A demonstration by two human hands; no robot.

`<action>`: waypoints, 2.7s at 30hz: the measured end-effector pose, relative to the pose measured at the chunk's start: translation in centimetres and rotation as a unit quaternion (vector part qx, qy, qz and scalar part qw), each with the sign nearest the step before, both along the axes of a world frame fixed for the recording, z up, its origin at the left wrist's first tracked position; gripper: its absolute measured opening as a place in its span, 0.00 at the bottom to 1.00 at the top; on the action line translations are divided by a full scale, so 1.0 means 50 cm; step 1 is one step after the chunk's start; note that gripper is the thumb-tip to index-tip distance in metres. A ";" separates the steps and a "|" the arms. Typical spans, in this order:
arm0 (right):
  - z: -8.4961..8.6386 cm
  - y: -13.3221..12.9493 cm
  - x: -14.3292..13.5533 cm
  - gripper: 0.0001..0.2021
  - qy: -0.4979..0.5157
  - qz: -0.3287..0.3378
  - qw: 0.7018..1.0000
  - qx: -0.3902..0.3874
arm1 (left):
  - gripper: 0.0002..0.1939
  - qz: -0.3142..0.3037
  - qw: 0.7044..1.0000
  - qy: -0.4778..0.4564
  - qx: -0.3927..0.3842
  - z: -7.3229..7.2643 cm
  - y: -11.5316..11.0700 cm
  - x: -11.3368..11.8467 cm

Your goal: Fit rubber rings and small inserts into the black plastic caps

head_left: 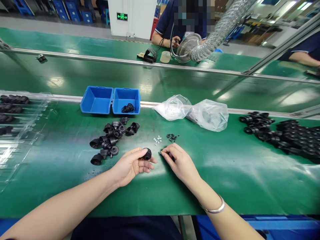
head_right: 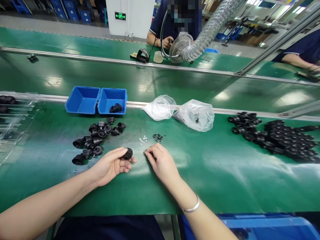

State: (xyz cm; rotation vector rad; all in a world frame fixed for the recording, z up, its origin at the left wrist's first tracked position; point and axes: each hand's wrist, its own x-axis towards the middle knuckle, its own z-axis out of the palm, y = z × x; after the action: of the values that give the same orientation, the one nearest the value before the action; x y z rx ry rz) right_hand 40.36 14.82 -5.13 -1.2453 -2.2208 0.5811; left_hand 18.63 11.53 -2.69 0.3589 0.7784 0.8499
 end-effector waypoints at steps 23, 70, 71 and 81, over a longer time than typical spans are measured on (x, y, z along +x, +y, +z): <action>0.001 0.002 0.007 0.04 0.024 0.027 0.999 -0.021 | 0.25 -0.061 0.965 0.163 0.195 -0.005 -0.013 0.007; 0.024 -0.065 -0.061 0.09 -0.066 0.103 0.974 0.192 | 0.26 -0.100 0.836 0.391 0.371 -0.042 -0.036 0.013; 0.024 -0.065 -0.060 0.10 -0.066 0.102 0.974 0.192 | 0.26 -0.101 0.834 0.391 0.376 -0.041 -0.036 0.012; 0.034 -0.062 -0.050 0.09 0.005 0.075 0.985 0.154 | 0.22 -0.077 0.883 0.334 0.319 -0.046 -0.033 0.015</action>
State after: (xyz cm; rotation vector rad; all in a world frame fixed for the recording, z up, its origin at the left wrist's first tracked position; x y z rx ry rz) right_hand 37.88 11.73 -3.41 -0.9234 -2.3032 0.2813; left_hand 19.38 9.86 -4.99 1.3403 1.0700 0.8179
